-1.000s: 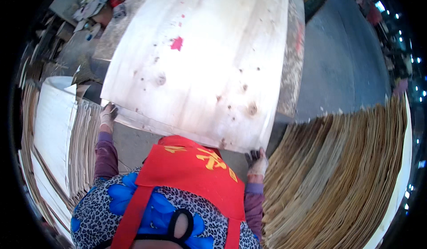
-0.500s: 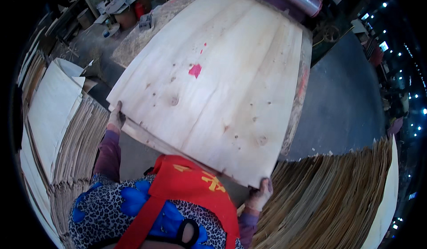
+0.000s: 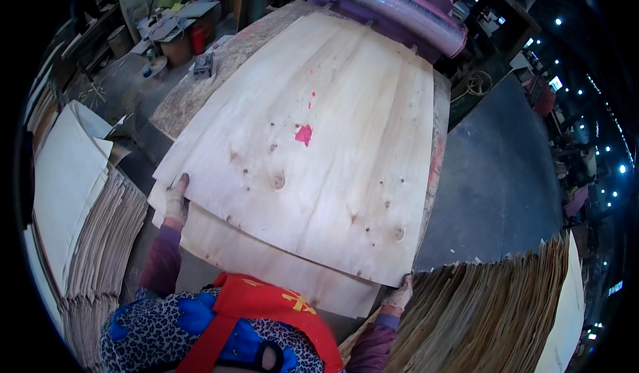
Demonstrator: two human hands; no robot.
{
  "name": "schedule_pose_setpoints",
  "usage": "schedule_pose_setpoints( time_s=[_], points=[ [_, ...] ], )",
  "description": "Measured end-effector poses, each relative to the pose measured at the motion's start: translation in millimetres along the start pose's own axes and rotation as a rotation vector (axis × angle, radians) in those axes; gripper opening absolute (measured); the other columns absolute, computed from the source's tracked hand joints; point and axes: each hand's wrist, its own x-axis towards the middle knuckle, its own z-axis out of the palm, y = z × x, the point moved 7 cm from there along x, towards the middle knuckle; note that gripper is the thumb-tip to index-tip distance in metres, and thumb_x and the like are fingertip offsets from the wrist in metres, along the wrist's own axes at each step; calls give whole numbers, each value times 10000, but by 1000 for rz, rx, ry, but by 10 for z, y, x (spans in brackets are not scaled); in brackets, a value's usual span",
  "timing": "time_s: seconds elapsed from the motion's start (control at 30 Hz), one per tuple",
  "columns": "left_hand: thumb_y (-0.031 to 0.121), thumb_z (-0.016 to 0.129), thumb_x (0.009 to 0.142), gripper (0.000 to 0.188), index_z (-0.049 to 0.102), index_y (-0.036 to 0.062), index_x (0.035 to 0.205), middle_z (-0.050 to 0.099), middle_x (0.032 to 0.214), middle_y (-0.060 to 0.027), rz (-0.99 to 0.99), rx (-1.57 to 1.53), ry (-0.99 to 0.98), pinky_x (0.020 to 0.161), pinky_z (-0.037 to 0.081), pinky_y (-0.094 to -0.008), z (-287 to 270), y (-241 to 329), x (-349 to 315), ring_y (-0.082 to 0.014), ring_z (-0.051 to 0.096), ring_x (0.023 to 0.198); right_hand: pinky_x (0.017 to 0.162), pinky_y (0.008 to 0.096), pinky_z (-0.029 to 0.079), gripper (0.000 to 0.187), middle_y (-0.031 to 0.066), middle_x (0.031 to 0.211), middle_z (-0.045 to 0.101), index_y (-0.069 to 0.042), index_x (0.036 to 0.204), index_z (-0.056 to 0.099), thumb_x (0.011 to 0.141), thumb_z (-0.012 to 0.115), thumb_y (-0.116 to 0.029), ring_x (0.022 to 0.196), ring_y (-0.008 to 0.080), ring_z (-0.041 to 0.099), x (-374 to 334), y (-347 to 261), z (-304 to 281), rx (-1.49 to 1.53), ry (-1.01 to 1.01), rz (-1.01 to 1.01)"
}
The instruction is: The person handles and aligns thin sheets of wood veneer on a workspace, cleans the surface using a broom and a scrap piece, and organizes the sheets into stacks.
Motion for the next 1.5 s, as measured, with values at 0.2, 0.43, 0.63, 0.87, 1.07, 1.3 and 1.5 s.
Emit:
schedule_pose_setpoints(
  time_s=[0.2, 0.43, 0.63, 0.87, 1.07, 1.3, 1.5],
  points=[
    [294, 716, 711, 597, 478, -38, 1146, 553, 1091, -115, 135, 180, 152, 815, 429, -298, -177, -502, 657, -200, 542, 935, 817, 368, 436, 348, 93, 1052, 559, 7, 1089, 537, 820, 563, -212, 932, 221, 534, 710, 337, -297, -142, 35, -248],
    [359, 724, 700, 629, 466, -1, 1147, 572, 953, -81, 19, 126, -7, 716, 438, -305, -67, -692, 878, -185, 545, 838, 845, 331, 412, 371, 116, 1035, 565, 37, 1082, 544, 834, 555, -238, 896, 213, 535, 643, 502, 141, -269, 95, -354],
    [431, 692, 714, 473, 490, 84, 964, 476, 561, 10, -82, 310, -131, 309, 254, -244, -61, -755, 860, -100, 377, 348, 731, 302, 425, 304, 92, 908, 603, 60, 966, 581, 851, 550, -220, 810, 162, 524, 700, 445, 302, -791, 227, -489],
    [298, 705, 728, 322, 552, 103, 934, 538, 658, 5, -111, 162, -171, 394, 354, -233, 980, -807, 1511, -106, 440, 446, 663, 253, 434, 214, 118, 855, 607, 40, 962, 571, 790, 588, -85, 731, 165, 536, 1511, 62, 1119, -620, 59, -621],
    [137, 613, 801, 342, 498, 29, 1103, 533, 1031, -72, -122, -336, -452, 732, 503, -329, 2035, -721, 2037, -221, 540, 812, 672, 280, 449, 459, 90, 990, 562, 13, 1189, 438, 760, 582, -59, 805, 170, 545, 2024, -374, 1999, -638, -125, -691],
    [448, 697, 670, 834, 359, -6, 1283, 433, 1260, -174, 455, 603, -45, 908, 364, -322, 1915, 118, 2025, -285, 465, 1105, 770, 272, 430, 512, 35, 1139, 513, -57, 1273, 389, 815, 605, -130, 968, 134, 511, 1231, -671, 2195, -450, -267, -617],
    [564, 445, 785, 611, 529, 74, 1140, 589, 952, -253, 374, 1989, -79, 894, 366, -379, -140, 282, 1850, -335, 501, 1040, 787, 244, 419, 288, 35, 999, 590, -28, 1095, 557, 830, 596, -135, 905, 102, 529, 677, -425, 817, -617, -133, -499]
  ],
)
